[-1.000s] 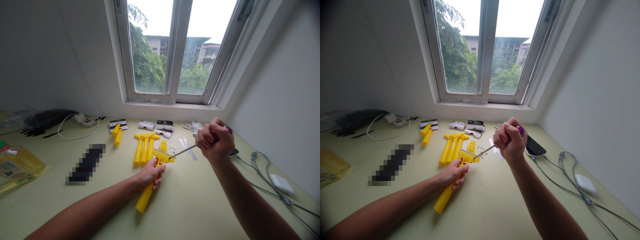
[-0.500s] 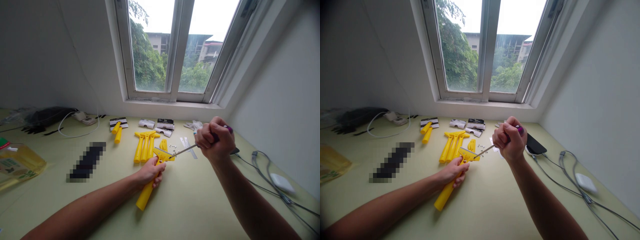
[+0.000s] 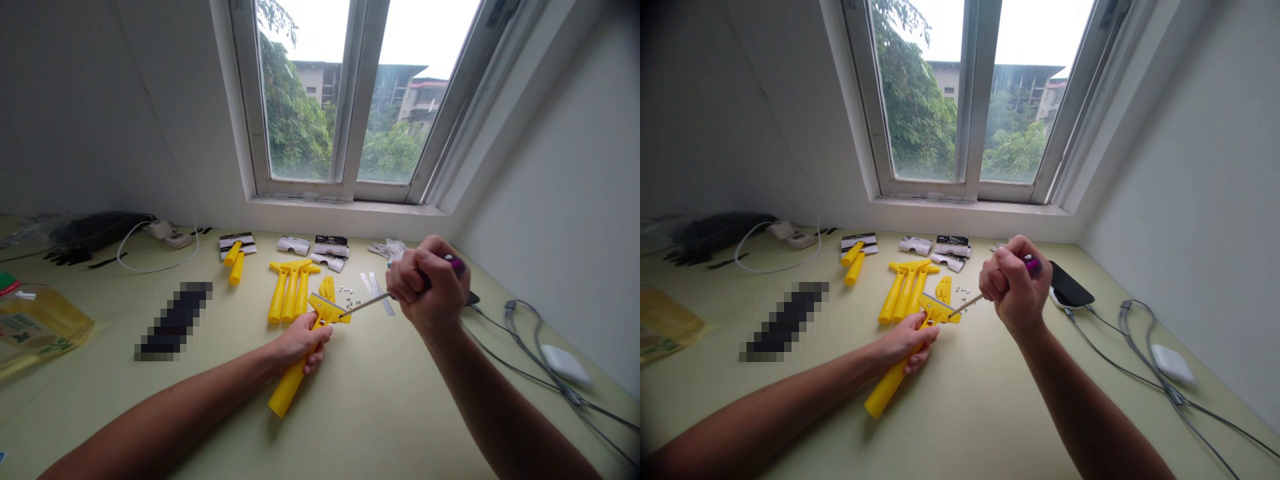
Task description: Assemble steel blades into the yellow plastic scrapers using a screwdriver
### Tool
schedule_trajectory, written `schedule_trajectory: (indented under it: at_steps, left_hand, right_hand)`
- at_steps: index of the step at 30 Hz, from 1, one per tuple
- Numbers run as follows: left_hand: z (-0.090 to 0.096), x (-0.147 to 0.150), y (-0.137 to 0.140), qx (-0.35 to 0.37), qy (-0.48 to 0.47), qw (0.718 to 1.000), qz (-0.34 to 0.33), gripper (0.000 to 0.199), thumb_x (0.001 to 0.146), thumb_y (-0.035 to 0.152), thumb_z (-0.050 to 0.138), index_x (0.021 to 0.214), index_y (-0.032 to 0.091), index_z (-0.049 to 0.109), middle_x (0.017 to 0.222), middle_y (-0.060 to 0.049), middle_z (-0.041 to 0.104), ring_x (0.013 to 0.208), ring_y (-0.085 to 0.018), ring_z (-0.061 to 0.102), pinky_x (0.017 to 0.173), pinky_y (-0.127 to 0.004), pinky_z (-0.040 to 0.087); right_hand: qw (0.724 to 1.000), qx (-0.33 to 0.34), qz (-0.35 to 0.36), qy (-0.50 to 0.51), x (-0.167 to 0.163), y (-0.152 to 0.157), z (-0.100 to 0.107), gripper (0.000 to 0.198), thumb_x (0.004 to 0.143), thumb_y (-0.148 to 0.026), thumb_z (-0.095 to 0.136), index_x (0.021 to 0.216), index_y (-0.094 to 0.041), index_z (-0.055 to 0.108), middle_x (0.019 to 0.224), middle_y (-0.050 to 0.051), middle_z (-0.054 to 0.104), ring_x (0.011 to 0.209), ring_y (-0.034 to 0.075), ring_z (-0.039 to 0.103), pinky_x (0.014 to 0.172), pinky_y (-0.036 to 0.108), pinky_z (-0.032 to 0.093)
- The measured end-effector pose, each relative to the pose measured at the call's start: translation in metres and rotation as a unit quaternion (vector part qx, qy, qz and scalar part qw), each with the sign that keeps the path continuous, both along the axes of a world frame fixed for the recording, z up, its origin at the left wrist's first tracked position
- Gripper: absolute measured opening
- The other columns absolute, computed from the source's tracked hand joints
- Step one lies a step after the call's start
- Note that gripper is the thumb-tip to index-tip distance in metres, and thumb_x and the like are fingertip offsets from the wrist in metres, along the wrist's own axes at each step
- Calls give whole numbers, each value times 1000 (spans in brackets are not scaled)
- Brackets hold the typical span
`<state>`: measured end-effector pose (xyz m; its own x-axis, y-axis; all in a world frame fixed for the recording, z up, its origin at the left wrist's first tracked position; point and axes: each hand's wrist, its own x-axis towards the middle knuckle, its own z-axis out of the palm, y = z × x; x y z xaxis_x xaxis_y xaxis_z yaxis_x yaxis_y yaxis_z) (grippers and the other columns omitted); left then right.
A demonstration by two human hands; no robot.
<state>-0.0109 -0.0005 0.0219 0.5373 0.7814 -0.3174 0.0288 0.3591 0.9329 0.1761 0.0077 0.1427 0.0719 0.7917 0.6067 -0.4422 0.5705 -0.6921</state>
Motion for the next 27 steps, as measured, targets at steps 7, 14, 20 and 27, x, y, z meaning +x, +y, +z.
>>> schedule_trajectory:
  at_steps: [7, 14, 20, 27]
  left_hand:
    - [-3, 0, -1, 9, -1, 1000, -12, 31, 82, 41, 58, 89, 22, 35, 48, 13, 39, 31, -5, 32, 30, -17, 34]
    - [-2, -1, 0, -6, 2, 1000, 7, 36, 80, 46, 59, 84, 23, 33, 46, 12, 40, 31, -5, 31, 31, -16, 32]
    - [-5, 0, 0, -9, -18, 1000, 17, 39, 77, 47, 61, 82, 23, 31, 44, 13, 38, 29, -5, 32, 31, -16, 30]
    - [-11, 0, 3, 11, -25, 999, 20, 37, 78, 46, 60, 83, 24, 30, 43, 13, 38, 28, -6, 32, 30, -17, 31]
  right_hand:
    - [929, -1, -185, -321, 24, 16, 10, 22, 83, -35, 58, 70, -21, 48, 60, -3, 52, 51, 11, 51, 47, 24, 42]
    - [777, -27, -291, -558, 59, 1, 30, 40, 71, -57, 68, 84, -21, 58, 60, 0, 64, 50, 15, 57, 46, 24, 43]
    - [734, -5, -301, -608, 60, -1, 32, 38, 82, -56, 55, 95, -21, 59, 68, 4, 69, 55, 18, 63, 50, 26, 46]
    - [713, -17, -267, -648, 65, -2, 31, 27, 88, -49, 51, 93, -22, 52, 63, 2, 65, 49, 17, 58, 45, 26, 42]
